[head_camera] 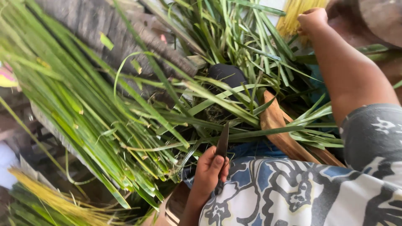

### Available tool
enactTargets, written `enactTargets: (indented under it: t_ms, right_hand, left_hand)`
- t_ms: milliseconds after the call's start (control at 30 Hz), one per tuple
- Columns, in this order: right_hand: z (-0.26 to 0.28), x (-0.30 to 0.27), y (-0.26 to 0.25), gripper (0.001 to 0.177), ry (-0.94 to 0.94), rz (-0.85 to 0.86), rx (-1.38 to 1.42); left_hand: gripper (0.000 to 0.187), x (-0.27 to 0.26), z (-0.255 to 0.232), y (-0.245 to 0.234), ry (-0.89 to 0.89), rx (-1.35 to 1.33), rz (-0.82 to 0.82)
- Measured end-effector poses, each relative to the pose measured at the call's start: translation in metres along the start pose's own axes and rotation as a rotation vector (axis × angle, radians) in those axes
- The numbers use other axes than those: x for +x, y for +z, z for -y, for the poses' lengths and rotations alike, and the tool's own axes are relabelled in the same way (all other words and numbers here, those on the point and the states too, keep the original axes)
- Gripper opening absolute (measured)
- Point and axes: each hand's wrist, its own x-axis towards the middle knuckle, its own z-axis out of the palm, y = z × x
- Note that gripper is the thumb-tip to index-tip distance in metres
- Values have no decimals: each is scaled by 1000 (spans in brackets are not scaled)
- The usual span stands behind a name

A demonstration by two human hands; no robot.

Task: Stripping the midrib from long green leaves using a knife

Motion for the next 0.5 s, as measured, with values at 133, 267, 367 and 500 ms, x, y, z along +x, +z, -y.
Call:
enactTargets:
  t_ms: [133,267,367,500]
  right_hand:
    - [61,-50,9,23,-117,228,-14]
    - [146,-163,24,12,-549,406,30]
    - [194,-255,35,9,-814,428,-13]
    - [225,-361,53,27,-1654,540,-154]
  left_hand:
    - [30,-13,6,-8,48,-40,-147]
    - [23,-32,15,-31,207,-122,-281]
    - [25,-48,14,-46,412,-125,-359]
    - [21,-72,9,-59,638,-146,-480]
